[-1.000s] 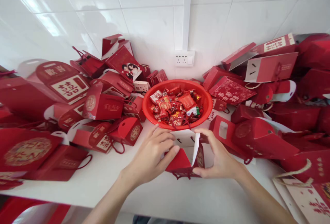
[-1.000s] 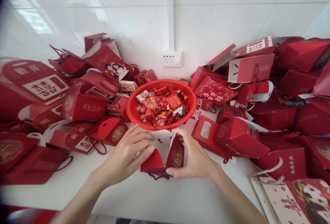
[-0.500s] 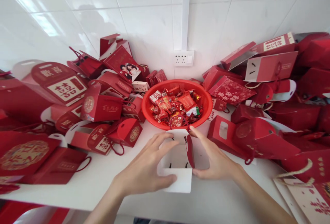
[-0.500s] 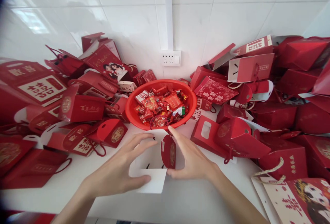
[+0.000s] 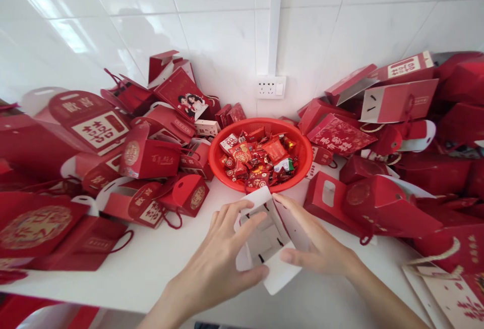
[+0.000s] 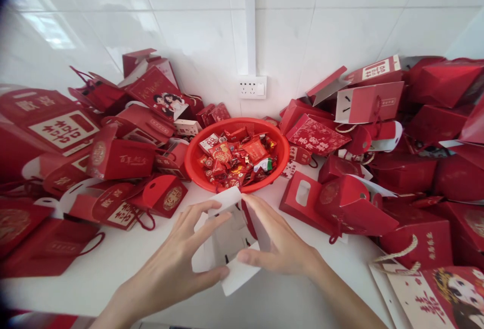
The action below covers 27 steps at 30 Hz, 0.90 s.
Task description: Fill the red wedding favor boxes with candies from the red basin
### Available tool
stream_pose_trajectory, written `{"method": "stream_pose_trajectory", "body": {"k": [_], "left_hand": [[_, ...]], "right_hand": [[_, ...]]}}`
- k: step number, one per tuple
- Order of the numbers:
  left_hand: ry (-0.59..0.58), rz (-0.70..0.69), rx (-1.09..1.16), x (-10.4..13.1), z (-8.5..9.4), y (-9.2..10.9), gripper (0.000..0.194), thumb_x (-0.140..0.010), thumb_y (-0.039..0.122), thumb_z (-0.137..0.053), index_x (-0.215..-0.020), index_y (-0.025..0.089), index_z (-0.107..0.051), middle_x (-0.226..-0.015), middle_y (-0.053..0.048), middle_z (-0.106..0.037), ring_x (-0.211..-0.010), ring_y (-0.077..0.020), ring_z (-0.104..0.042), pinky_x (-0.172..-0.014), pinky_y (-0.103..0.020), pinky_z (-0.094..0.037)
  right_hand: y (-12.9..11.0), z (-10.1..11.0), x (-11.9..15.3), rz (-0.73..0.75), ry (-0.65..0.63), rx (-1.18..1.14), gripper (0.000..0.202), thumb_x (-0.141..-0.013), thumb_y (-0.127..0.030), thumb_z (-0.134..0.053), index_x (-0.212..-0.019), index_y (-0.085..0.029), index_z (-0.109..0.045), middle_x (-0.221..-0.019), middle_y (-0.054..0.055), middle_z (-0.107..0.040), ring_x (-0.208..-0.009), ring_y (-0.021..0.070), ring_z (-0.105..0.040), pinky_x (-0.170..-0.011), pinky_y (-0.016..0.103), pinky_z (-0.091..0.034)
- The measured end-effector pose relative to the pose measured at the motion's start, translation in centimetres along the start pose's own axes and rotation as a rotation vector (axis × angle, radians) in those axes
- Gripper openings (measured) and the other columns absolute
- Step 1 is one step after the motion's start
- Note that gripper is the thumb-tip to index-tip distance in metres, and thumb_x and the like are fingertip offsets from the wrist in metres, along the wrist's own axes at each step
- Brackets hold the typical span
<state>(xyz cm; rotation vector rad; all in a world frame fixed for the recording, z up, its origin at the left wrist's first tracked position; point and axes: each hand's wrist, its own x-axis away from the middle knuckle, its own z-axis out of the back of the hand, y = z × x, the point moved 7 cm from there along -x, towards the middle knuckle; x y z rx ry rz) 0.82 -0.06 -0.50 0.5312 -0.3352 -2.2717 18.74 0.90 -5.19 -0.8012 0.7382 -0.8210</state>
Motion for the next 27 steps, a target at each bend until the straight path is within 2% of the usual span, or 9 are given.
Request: {"method": "stream_pose_trajectory", "body": {"k": [4,7,10,13,15,17,22,24,27], "left_hand": [[-0.008,0.061,0.032,0.2,-0.6,-0.5,0.081,-0.075,0.027,-0.08,-0.148,0.03,-0.045,-0.15,-0.017,-0.038,-0.135,-0.0401,-0.044,-0.101,-0.058,-0.052],[-0.031,0.118,0.076,0.7,-1.1,-1.1,0.089,-0.075,0.03,-0.081,-0.153,0.032,-0.038,-0.157,-0.017,-0.032,-0.14,-0.041,-0.041,-0.102,-0.058,-0.052],[-0.07,0.145,0.112,1.4,-1.3,-1.4,0.09,-0.077,0.043,-0.081,-0.155,0.033,-0.036,-0.161,-0.017,-0.028,-0.143,-0.0422,-0.039,-0.103,-0.058,-0.052],[-0.079,0.178,0.174,1.8,-0.9,-1.6,0.073,-0.088,0.052,-0.068,-0.153,0.032,-0.042,-0.163,-0.015,-0.03,-0.143,-0.0392,-0.042,-0.106,-0.055,-0.051],[-0.061,0.243,0.222,1.9,-0.7,-2.0,0.05,-0.099,0.047,-0.054,-0.146,0.031,-0.054,-0.16,-0.012,-0.038,-0.137,-0.0338,-0.051,-0.106,-0.049,-0.052],[-0.036,0.287,0.262,2.0,-0.6,-2.5,0.039,-0.102,0.04,-0.047,-0.135,0.029,-0.065,-0.153,-0.011,-0.048,-0.129,-0.03,-0.059,-0.104,-0.044,-0.055],[0.005,0.277,0.339,2.0,-0.7,-3.2,0.033,-0.098,0.039,-0.055,-0.126,0.032,-0.072,-0.145,-0.009,-0.058,-0.126,-0.0308,-0.062,-0.099,-0.044,-0.058],[0.015,0.298,0.403,2.0,-0.7,-3.5,0.031,-0.1,0.04,-0.051,-0.112,0.033,-0.079,-0.14,-0.007,-0.063,-0.117,-0.028,-0.067,-0.092,-0.039,-0.061],[0.062,0.314,0.467,1.7,-0.6,-3.8,0.037,-0.099,0.04,-0.053,-0.082,0.026,-0.083,-0.13,-0.008,-0.068,-0.1,-0.0237,-0.072,-0.083,-0.034,-0.062]], "right_hand": [[0.3,0.1,-0.3,-0.059,0.068,-0.067,0.061,-0.097,-0.043,-0.058,-0.153,-0.029,-0.036,-0.156,0.012,-0.047,-0.139,0.0292,-0.05,-0.114,0.049,-0.042],[0.7,0.4,-0.2,-0.097,0.079,-0.156,0.052,-0.1,-0.039,-0.053,-0.149,-0.028,-0.041,-0.151,0.011,-0.052,-0.135,0.0268,-0.053,-0.112,0.045,-0.044],[1.3,0.8,-0.1,-0.157,0.083,-0.212,0.048,-0.098,-0.035,-0.054,-0.144,-0.027,-0.045,-0.148,0.01,-0.055,-0.133,0.027,-0.055,-0.107,0.041,-0.048],[1.7,0.8,-0.1,-0.209,0.073,-0.251,0.047,-0.094,-0.032,-0.056,-0.14,-0.026,-0.047,-0.142,0.01,-0.058,-0.127,0.0267,-0.058,-0.099,0.037,-0.052],[1.9,0.7,-0.2,-0.222,0.071,-0.273,0.043,-0.093,-0.031,-0.057,-0.136,-0.025,-0.05,-0.132,0.008,-0.063,-0.119,0.0249,-0.062,-0.096,0.035,-0.053],[2.0,0.6,-0.3,-0.231,0.069,-0.299,0.037,-0.093,-0.031,-0.058,-0.128,-0.023,-0.054,-0.119,0.006,-0.066,-0.109,0.0229,-0.064,-0.093,0.034,-0.052],[2.5,0.8,-0.6,-0.287,0.104,-0.328,0.025,-0.091,-0.04,-0.061,-0.105,-0.02,-0.061,-0.095,0.002,-0.063,-0.089,0.0201,-0.06,-0.077,0.029,-0.049],[2.6,1.0,-0.7,-0.295,0.141,-0.309,0.028,-0.09,-0.046,-0.062,-0.094,-0.018,-0.062,-0.083,0.0,-0.059,-0.078,0.0174,-0.055,-0.067,0.027,-0.044],[2.7,1.2,-0.9,-0.301,0.163,-0.301,0.035,-0.089,-0.052,-0.062,-0.086,-0.017,-0.063,-0.074,-0.001,-0.055,-0.069,0.0152,-0.049,-0.06,0.025,-0.039]]}}
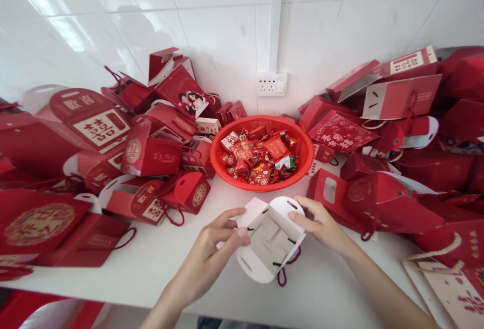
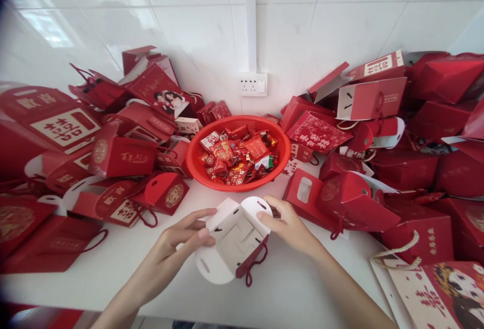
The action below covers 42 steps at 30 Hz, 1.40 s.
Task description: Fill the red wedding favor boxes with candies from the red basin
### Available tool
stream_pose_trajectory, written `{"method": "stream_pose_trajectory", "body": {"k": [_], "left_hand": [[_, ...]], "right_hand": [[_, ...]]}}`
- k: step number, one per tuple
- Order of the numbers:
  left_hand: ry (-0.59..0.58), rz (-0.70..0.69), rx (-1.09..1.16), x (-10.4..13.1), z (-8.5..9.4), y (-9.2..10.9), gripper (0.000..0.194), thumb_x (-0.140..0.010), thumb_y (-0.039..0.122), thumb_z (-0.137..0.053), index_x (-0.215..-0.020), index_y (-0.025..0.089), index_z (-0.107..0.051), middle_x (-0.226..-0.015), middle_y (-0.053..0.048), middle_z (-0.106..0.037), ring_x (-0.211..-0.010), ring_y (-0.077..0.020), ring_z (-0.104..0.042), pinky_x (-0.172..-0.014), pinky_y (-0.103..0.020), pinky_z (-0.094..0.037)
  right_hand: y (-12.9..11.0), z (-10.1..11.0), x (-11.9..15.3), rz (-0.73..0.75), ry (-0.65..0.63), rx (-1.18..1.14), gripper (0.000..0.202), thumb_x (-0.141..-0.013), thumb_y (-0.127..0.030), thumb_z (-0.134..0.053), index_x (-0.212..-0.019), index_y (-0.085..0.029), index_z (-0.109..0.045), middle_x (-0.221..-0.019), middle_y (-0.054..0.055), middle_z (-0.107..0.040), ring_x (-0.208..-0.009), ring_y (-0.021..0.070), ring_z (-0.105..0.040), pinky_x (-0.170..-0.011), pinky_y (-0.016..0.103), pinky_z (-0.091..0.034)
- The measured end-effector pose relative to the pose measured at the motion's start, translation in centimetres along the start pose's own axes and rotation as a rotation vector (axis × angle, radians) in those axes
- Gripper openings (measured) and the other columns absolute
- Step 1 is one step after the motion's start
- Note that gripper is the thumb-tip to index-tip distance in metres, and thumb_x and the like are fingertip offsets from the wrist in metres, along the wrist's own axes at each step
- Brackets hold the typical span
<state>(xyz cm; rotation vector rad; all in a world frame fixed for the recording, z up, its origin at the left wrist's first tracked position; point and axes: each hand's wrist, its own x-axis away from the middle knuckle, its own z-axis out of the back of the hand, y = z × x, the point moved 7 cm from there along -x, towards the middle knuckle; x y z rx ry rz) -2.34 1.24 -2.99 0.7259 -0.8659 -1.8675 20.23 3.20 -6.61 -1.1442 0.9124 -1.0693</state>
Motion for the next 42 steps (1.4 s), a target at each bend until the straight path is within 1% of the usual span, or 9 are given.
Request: {"method": "stream_pose_trajectory", "body": {"k": [3,6,12,22,29,32,35,38,42], "left_hand": [[-0.011,0.013,0.008,-0.2,-0.3,-0.2,0.03,-0.093,0.039,-0.063,-0.073,0.023,-0.08,-0.128,-0.01,-0.067,-0.102,-0.0251,-0.071,-0.088,-0.037,-0.061],[-0.043,0.029,0.006,-0.2,-0.7,-0.6,0.015,-0.089,0.035,-0.068,-0.092,0.026,-0.08,-0.135,-0.01,-0.063,-0.12,-0.0293,-0.065,-0.098,-0.043,-0.057],[-0.043,0.029,0.128,-0.1,-1.0,-1.5,0.047,-0.081,0.032,-0.077,-0.128,0.03,-0.068,-0.152,-0.013,-0.048,-0.134,-0.0312,-0.055,-0.093,-0.039,-0.061],[0.069,-0.033,0.113,0.2,-0.8,-0.3,0.05,-0.082,0.03,-0.076,-0.131,0.027,-0.066,-0.12,-0.008,-0.071,-0.112,-0.0265,-0.068,-0.096,-0.039,-0.058],[0.182,-0.233,0.055,0.9,-1.2,0.6,0.06,-0.088,0.021,-0.07,-0.144,0.033,-0.053,-0.133,-0.009,-0.066,-0.116,-0.024,-0.066,-0.095,-0.035,-0.058],[0.267,-0.264,0.108,0.9,-1.0,0.9,0.062,-0.091,0.016,-0.065,-0.147,0.034,-0.046,-0.116,-0.006,-0.072,-0.101,-0.019,-0.069,-0.091,-0.033,-0.058],[0.329,-0.418,0.174,1.1,0.4,2.8,0.044,-0.092,0.011,-0.06,-0.133,0.028,-0.06,-0.094,-0.006,-0.074,-0.085,-0.0177,-0.069,-0.078,-0.031,-0.059],[0.345,-0.647,0.195,1.5,2.8,5.1,0.007,-0.093,0.023,-0.065,-0.095,0.022,-0.072,-0.08,-0.007,-0.073,-0.074,-0.02,-0.068,-0.07,-0.035,-0.059],[0.546,-0.684,0.413,0.7,6.4,4.7,0.034,-0.089,0.042,-0.07,-0.064,0.022,-0.06,-0.063,-0.001,-0.061,-0.068,-0.0174,-0.062,-0.071,-0.035,-0.061]], "right_hand": [[-0.1,0.0,-0.1,0.003,-0.001,0.006,0.039,-0.088,-0.055,-0.064,-0.083,-0.017,-0.065,-0.075,0.001,-0.059,-0.071,0.0164,-0.052,-0.061,0.026,-0.041],[-0.2,0.1,-0.1,-0.004,0.011,0.019,0.044,-0.09,-0.059,-0.06,-0.08,-0.017,-0.067,-0.075,0.002,-0.062,-0.071,0.0177,-0.053,-0.062,0.027,-0.043],[0.2,0.1,-0.2,-0.023,0.037,0.008,0.049,-0.091,-0.061,-0.055,-0.077,-0.016,-0.069,-0.072,0.002,-0.062,-0.07,0.018,-0.053,-0.061,0.027,-0.043],[-1.0,0.8,0.2,0.055,0.176,0.013,0.044,-0.091,-0.056,-0.057,-0.068,-0.019,-0.058,-0.061,-0.001,-0.047,-0.059,0.0137,-0.042,-0.053,0.025,-0.033],[-2.0,2.4,0.8,0.122,0.279,0.001,0.032,-0.084,-0.048,-0.068,-0.069,-0.02,-0.068,-0.066,0.002,-0.063,-0.061,0.0175,-0.055,-0.056,0.027,-0.045],[-2.4,2.8,1.1,0.121,0.244,-0.017,0.032,-0.084,-0.048,-0.07,-0.067,-0.021,-0.073,-0.064,0.004,-0.067,-0.06,0.02,-0.059,-0.055,0.03,-0.048],[-3.9,2.2,1.4,0.208,0.012,-0.047,0.032,-0.086,-0.05,-0.068,-0.08,-0.021,-0.08,-0.079,0.009,-0.076,-0.075,0.0264,-0.069,-0.066,0.036,-0.056],[-5.6,2.1,1.7,0.363,-0.174,-0.12,0.047,-0.083,-0.063,-0.068,-0.106,-0.024,-0.08,-0.106,0.012,-0.078,-0.099,0.0324,-0.072,-0.087,0.045,-0.057],[-5.2,3.9,-0.5,0.295,0.078,-0.128,0.048,-0.089,-0.062,-0.061,-0.12,-0.026,-0.072,-0.121,0.012,-0.074,-0.113,0.0305,-0.067,-0.098,0.046,-0.053]]}}
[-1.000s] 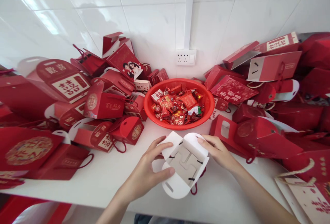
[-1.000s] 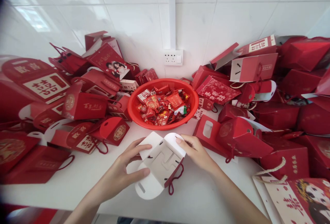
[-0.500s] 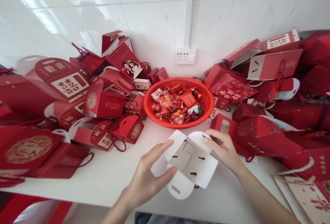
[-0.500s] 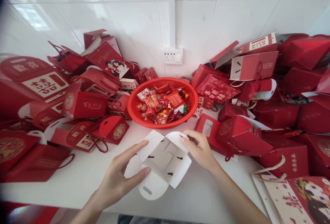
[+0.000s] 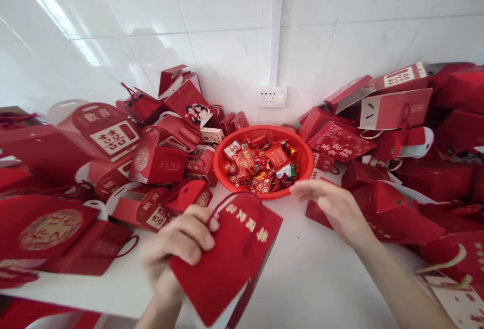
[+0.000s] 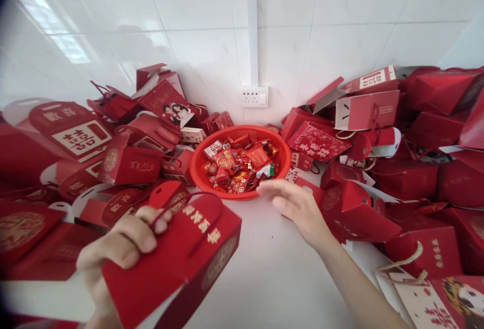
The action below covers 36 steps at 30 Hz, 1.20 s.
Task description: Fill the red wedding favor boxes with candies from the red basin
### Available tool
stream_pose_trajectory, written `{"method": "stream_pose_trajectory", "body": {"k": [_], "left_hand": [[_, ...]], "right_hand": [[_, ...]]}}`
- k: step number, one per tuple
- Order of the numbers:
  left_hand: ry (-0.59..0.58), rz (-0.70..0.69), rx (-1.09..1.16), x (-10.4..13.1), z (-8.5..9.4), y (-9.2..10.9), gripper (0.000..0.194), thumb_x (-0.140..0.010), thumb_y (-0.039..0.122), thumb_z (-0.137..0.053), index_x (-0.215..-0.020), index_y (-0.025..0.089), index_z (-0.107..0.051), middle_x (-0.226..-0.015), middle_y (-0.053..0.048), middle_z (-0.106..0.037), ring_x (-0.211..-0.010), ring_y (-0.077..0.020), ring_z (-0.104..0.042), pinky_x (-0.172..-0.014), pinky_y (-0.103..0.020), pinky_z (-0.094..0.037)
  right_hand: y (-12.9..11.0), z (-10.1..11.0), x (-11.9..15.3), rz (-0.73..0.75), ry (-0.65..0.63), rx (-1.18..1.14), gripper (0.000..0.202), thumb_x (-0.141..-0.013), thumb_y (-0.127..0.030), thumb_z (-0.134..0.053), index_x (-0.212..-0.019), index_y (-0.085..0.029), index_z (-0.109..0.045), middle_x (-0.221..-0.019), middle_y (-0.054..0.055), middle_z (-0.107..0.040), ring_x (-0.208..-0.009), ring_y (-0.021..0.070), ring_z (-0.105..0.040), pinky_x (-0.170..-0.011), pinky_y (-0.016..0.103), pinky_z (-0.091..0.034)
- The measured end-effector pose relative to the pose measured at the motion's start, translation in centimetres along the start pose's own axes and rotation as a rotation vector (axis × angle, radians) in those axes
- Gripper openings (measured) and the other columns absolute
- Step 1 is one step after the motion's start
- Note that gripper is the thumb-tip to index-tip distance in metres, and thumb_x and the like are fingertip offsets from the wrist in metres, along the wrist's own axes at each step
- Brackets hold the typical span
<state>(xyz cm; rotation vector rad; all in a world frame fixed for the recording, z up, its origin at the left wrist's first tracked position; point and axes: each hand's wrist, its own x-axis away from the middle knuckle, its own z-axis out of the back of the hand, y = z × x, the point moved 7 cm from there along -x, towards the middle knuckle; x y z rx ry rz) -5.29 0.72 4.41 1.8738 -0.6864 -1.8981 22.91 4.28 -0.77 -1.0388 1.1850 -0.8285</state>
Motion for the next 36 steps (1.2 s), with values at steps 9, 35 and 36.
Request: {"method": "stream_pose_trajectory", "body": {"k": [9,35,36], "left_hand": [[0.308,0.101,0.259,-2.6,-1.8,-4.4,0.035,-0.074,0.034,-0.087,-0.063,0.019,-0.057,-0.076,0.001,-0.063,-0.087,-0.0169,-0.067,-0.093,-0.037,-0.056],[-0.195,-0.147,-0.726,-7.7,-9.1,0.2,0.024,-0.086,0.028,-0.069,-0.109,0.02,-0.068,-0.114,-0.011,-0.062,-0.111,-0.027,-0.059,-0.101,-0.047,-0.051],[-0.175,-0.129,-0.768,-7.2,-9.4,-0.1,0.026,-0.086,0.029,-0.069,-0.111,0.02,-0.068,-0.112,-0.011,-0.061,-0.11,-0.0277,-0.058,-0.099,-0.048,-0.051]], "right_hand": [[0.4,-5.0,-4.2,-0.219,-0.222,-0.299,0.087,-0.08,-0.083,-0.049,-0.147,-0.029,-0.043,-0.143,0.014,-0.06,-0.121,0.0329,-0.064,-0.096,0.049,-0.054],[-8.8,-3.1,-3.8,0.599,0.392,1.147,0.076,-0.082,-0.049,-0.07,-0.146,-0.019,-0.042,-0.127,0.017,-0.06,-0.111,0.0359,-0.057,-0.095,0.055,-0.047],[-8.7,-3.0,-3.7,0.585,0.458,1.148,0.074,-0.083,-0.05,-0.069,-0.145,-0.019,-0.043,-0.127,0.017,-0.06,-0.111,0.036,-0.057,-0.096,0.056,-0.047]]}}
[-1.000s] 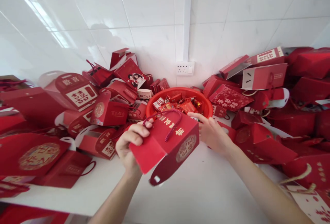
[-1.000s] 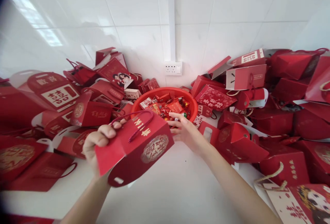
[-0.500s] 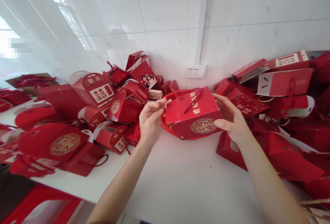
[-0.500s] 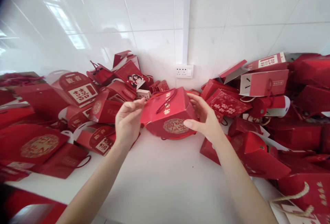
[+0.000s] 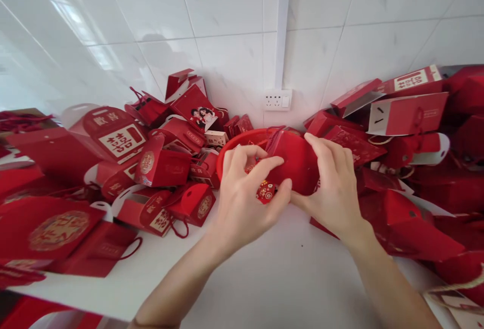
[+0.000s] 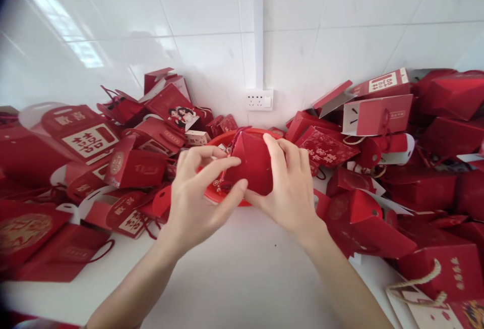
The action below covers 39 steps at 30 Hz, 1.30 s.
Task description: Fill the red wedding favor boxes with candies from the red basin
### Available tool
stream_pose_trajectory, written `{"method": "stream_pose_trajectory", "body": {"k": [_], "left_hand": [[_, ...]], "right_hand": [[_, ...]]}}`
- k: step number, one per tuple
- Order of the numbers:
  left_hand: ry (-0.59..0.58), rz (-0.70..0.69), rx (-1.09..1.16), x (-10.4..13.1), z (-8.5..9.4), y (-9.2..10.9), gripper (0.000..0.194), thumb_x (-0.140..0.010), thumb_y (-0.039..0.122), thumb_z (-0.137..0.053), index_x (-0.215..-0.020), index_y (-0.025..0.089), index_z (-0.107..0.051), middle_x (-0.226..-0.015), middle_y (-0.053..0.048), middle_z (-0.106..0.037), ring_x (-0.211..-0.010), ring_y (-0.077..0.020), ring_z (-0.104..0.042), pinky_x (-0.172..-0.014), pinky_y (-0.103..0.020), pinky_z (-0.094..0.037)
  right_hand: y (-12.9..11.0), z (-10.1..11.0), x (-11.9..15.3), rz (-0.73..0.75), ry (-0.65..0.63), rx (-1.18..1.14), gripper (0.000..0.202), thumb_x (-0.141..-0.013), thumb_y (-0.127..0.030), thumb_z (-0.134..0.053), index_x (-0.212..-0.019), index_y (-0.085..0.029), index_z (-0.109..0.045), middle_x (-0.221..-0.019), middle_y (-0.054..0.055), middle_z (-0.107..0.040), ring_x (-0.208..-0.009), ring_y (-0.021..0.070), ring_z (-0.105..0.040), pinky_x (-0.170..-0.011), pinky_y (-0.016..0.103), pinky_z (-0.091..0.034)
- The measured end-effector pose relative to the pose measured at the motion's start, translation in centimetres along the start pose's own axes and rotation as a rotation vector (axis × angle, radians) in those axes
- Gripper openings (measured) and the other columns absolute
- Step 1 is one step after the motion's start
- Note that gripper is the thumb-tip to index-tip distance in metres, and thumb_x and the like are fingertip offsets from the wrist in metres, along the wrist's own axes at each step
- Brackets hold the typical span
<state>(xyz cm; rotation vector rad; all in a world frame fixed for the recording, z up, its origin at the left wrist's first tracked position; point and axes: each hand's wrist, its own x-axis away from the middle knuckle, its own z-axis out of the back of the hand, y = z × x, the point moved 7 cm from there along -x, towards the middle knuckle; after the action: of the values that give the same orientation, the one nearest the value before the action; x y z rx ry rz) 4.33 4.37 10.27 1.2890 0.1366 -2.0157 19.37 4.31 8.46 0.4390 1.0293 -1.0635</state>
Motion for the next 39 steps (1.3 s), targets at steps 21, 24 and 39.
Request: {"method": "stream_pose_trajectory", "body": {"k": [21,24,39], "left_hand": [[0.001,-0.132,0.025,0.3,-3.2,-3.3,0.06,-0.082,0.021,-0.074,-0.137,0.021,-0.05,-0.146,-0.018,-0.047,-0.138,-0.0338,-0.047,-0.11,-0.051,-0.048],[0.002,-0.169,0.038,0.6,-3.7,-2.9,0.06,-0.083,0.016,-0.07,-0.138,0.021,-0.048,-0.145,-0.018,-0.048,-0.138,-0.0331,-0.047,-0.109,-0.052,-0.049],[-0.127,-0.113,0.075,0.7,-5.0,-3.3,0.06,-0.078,0.021,-0.078,-0.131,0.018,-0.05,-0.142,-0.019,-0.05,-0.136,-0.0322,-0.05,-0.113,-0.052,-0.047]], "right_hand": [[3.4,-3.6,1.7,-0.452,0.116,-0.633,0.045,-0.083,-0.034,-0.073,-0.125,-0.024,-0.059,-0.126,0.011,-0.063,-0.109,0.0273,-0.066,-0.078,0.041,-0.062],[3.7,-3.8,1.7,-0.5,0.085,-0.525,0.05,-0.077,-0.039,-0.08,-0.12,-0.024,-0.059,-0.121,0.01,-0.067,-0.105,0.027,-0.067,-0.073,0.039,-0.062],[2.0,-0.4,0.7,-0.145,0.298,-0.076,0.01,-0.089,-0.016,-0.062,-0.095,-0.023,-0.066,-0.08,0.002,-0.07,-0.065,0.0173,-0.066,-0.064,0.032,-0.056]]}}
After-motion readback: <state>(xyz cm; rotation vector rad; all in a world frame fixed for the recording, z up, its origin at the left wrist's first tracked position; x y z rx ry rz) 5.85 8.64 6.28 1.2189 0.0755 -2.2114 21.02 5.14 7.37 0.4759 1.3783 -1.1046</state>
